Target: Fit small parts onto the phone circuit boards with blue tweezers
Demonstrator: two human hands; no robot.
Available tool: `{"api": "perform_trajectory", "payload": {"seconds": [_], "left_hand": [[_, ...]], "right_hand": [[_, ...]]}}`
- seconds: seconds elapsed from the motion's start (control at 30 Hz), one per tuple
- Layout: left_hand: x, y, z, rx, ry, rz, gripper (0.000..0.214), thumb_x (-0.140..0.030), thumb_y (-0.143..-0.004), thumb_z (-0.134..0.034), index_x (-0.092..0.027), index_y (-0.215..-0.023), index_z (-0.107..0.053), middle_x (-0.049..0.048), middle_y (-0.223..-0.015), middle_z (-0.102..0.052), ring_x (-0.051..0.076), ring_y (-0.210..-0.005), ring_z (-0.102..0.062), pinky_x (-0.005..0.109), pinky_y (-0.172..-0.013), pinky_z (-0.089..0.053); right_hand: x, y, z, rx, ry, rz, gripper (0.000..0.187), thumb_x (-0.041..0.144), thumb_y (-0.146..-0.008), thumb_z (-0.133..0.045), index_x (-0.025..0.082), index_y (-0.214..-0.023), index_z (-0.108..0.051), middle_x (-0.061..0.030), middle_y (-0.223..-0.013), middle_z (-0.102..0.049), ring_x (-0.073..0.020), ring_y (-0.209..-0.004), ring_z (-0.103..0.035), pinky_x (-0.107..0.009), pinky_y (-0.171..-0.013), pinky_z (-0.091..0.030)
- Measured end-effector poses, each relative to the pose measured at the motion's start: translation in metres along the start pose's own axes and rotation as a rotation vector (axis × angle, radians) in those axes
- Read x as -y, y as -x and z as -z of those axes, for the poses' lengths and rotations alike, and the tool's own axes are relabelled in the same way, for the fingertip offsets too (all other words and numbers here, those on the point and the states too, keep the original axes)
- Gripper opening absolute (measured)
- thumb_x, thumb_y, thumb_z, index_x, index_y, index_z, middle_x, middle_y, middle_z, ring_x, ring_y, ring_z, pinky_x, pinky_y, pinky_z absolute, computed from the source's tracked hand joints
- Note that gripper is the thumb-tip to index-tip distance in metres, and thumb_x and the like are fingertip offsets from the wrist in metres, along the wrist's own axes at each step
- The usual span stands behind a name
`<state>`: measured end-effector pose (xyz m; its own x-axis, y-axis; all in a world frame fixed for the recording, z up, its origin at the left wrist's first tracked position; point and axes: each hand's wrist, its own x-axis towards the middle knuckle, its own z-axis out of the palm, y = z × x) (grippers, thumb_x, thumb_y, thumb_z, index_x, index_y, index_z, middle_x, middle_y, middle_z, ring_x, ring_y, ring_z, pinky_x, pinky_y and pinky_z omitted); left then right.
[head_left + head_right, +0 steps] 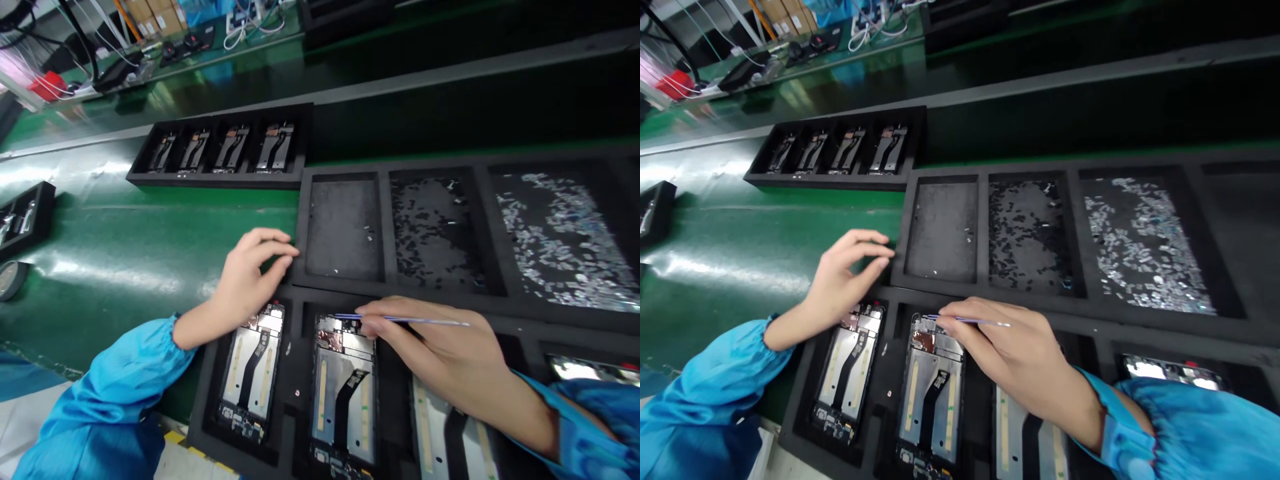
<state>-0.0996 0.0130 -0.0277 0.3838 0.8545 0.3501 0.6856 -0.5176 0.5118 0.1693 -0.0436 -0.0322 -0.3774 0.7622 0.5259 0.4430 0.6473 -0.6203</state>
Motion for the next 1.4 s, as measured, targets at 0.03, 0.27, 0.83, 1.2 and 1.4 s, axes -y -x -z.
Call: {"api": "perform_trajectory", "payload": {"seconds": [0.03,0.27,0.83,1.2,1.4], "left_hand": [[0.015,-0.009,0.007,0.001,-0.030,-0.002,0.016,-0.021,-0.098,-0.059,-0.023,-0.108,-0.071,0.0069,-0.122,-0.067,0.023,-0.121,-0.061,0.046,-0.109,-0.048],[0.145,-0.066,0.048,0.143,-0.443,0.223,0.061,-0.037,-0.095,-0.061,-0.023,-0.151,-0.043,0.0165,-0.160,-0.039,0.039,-0.154,-0.021,0.071,-0.119,-0.016],[0.132,-0.041,0.090,-0.039,-0.468,0.028,0.033,-0.025,-0.099,-0.048,-0.015,-0.129,-0.059,0.0150,-0.126,-0.053,0.028,-0.120,-0.053,0.046,-0.111,-0.042],[0.080,0.083,0.108,-0.003,-0.481,-0.007,0.032,-0.022,-0.104,-0.045,-0.024,-0.133,-0.058,0.0101,-0.119,-0.056,0.025,-0.114,-0.058,0.060,-0.120,-0.031],[0.084,0.091,0.083,0.066,-0.390,-0.015,0.031,-0.022,-0.104,-0.048,-0.025,-0.131,-0.060,0.0074,-0.115,-0.058,0.022,-0.112,-0.060,0.059,-0.122,-0.030]], "right_hand": [[0.000,0.000,0.000,0.003,-0.005,0.001,0.027,0.022,-0.103,-0.054,0.021,-0.080,-0.068,0.0006,-0.080,-0.078,-0.0129,-0.066,-0.076,-0.019,-0.068,-0.063],[0.002,-0.001,-0.004,0.028,0.000,-0.011,0.028,0.022,-0.103,-0.054,0.021,-0.078,-0.066,0.0023,-0.079,-0.078,-0.0124,-0.066,-0.075,-0.018,-0.065,-0.062],[0.003,0.001,-0.003,0.006,0.071,0.081,0.027,0.033,-0.105,-0.054,0.020,-0.089,-0.071,-0.0010,-0.080,-0.078,-0.0147,-0.066,-0.075,-0.022,-0.061,-0.061],[0.000,-0.004,0.001,-0.041,-0.097,-0.175,0.036,0.031,-0.099,-0.060,0.023,-0.064,-0.064,0.0039,-0.076,-0.076,-0.0113,-0.059,-0.071,-0.020,-0.058,-0.057],[0.001,-0.001,-0.001,-0.008,-0.126,-0.326,0.048,0.050,-0.099,-0.057,0.023,-0.060,-0.065,-0.0029,-0.076,-0.076,-0.0174,-0.059,-0.069,-0.030,-0.059,-0.058]]}}
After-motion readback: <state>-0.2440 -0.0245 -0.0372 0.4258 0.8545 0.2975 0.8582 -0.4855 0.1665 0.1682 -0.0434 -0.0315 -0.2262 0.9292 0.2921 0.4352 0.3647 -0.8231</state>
